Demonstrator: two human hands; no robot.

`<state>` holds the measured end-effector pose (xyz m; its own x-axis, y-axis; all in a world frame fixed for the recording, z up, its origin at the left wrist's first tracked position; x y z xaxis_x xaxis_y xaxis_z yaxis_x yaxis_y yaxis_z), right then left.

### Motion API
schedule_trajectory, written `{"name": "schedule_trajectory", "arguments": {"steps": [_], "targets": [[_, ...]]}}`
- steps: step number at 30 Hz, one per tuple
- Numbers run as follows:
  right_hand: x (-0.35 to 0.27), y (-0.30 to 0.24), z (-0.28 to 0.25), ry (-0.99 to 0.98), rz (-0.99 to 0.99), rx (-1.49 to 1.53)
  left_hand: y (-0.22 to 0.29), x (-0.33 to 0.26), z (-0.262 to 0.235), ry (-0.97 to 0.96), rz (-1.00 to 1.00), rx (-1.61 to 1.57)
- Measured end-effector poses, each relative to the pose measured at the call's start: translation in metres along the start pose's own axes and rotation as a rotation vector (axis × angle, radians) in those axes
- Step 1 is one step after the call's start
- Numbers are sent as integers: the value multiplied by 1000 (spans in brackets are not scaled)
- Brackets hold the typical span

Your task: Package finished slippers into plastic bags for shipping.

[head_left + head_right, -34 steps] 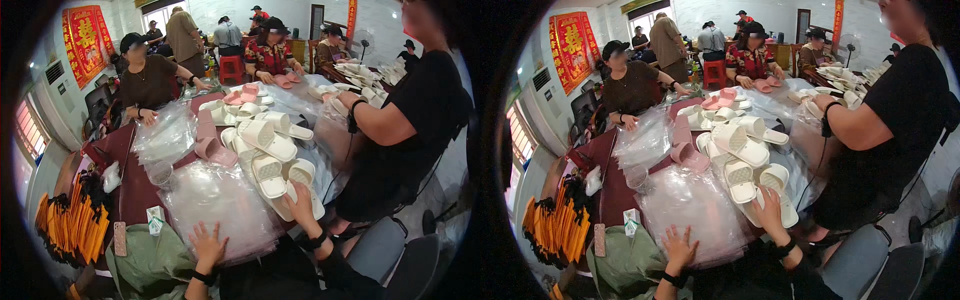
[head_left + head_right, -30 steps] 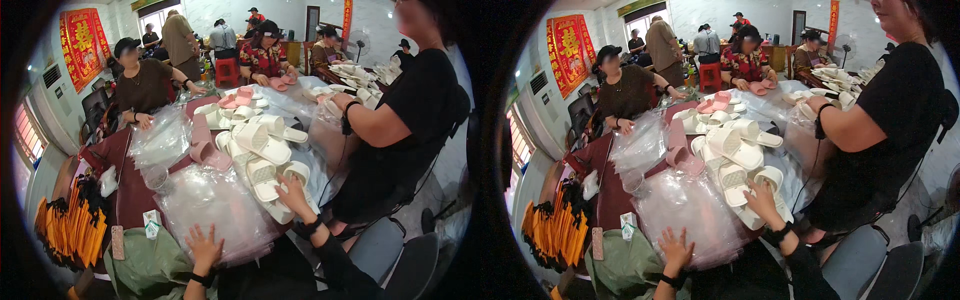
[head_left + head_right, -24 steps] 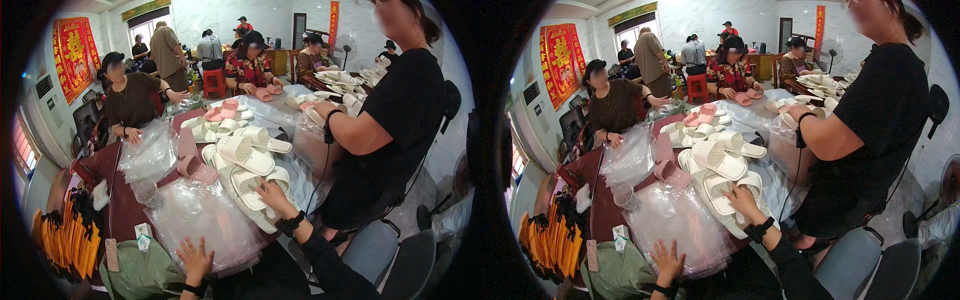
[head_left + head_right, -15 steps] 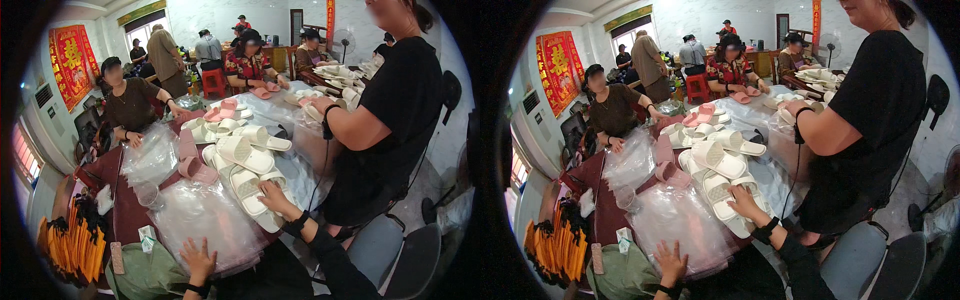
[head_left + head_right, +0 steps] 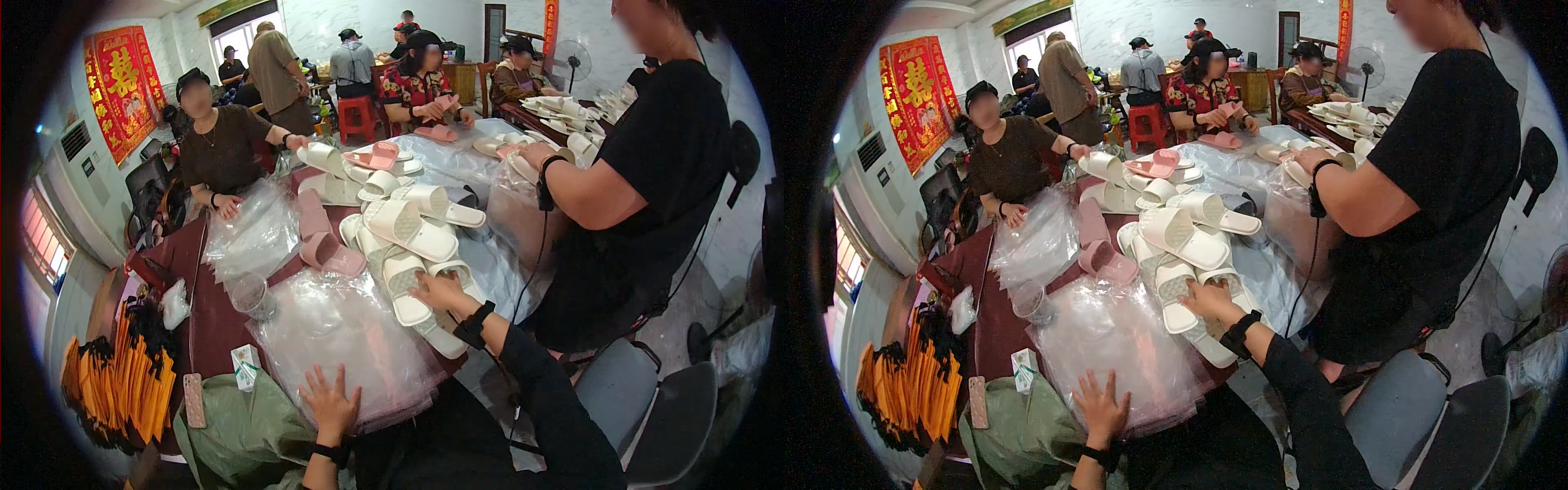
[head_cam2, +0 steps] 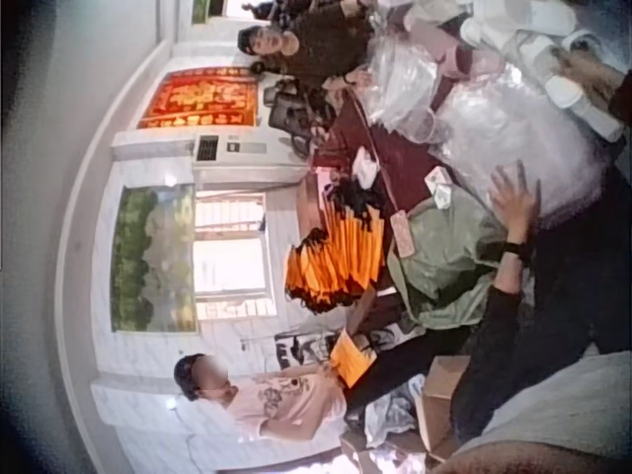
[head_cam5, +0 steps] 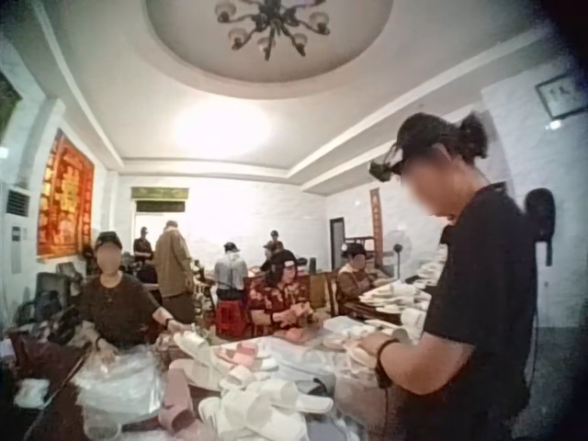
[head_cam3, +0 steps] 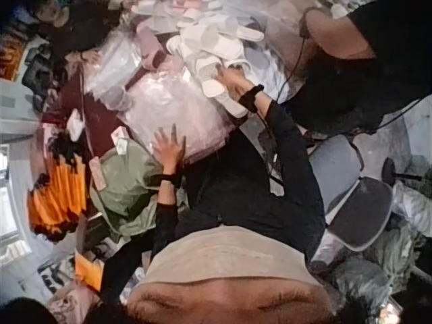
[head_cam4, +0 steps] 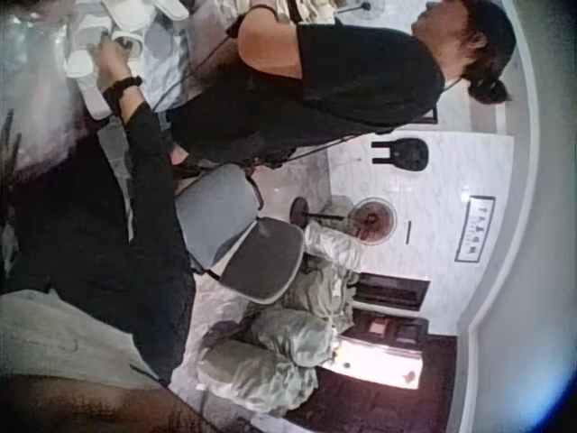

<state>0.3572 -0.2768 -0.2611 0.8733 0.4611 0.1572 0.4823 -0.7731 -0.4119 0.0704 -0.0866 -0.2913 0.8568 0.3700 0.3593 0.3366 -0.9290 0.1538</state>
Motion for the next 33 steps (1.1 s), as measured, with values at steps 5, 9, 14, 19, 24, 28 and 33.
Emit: {"name": "schedule_trajectory", "arguments": {"steps": [5,9,14,19,24,28,33], "targets": [[-3,-1,0,-57,-35,68,-2,-3,-1,20,-5,-10],[0,2,8,-73,-21,30,-5,-4,2,92,24,-8],[-5,-13,7,-47,-5,-41,-5,-4,2,106,20,21],[-1,-1,12,34,12,-94,-5,-3,12,140,30,14],[-2,-11,7,-15,24,-60,-10,-4,12,169,30,-1],[-2,-16,9,-77,77,-62,-14,-6,12,188,-5,1],[-2,-7,10,-9,55,-49,-14,-5,12,178,-1,-30]]}}
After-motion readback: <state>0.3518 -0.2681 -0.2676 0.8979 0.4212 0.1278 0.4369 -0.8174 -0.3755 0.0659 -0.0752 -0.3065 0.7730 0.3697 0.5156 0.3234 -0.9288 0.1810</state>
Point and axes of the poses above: each hand's wrist, its own x-axis towards the middle knuckle, its own z-axis out of the palm, y = z × x, the point moved 4 cm from there along x, towards the middle knuckle, and after that the axes turned 14 degrees about y, right-handed, at the moved point
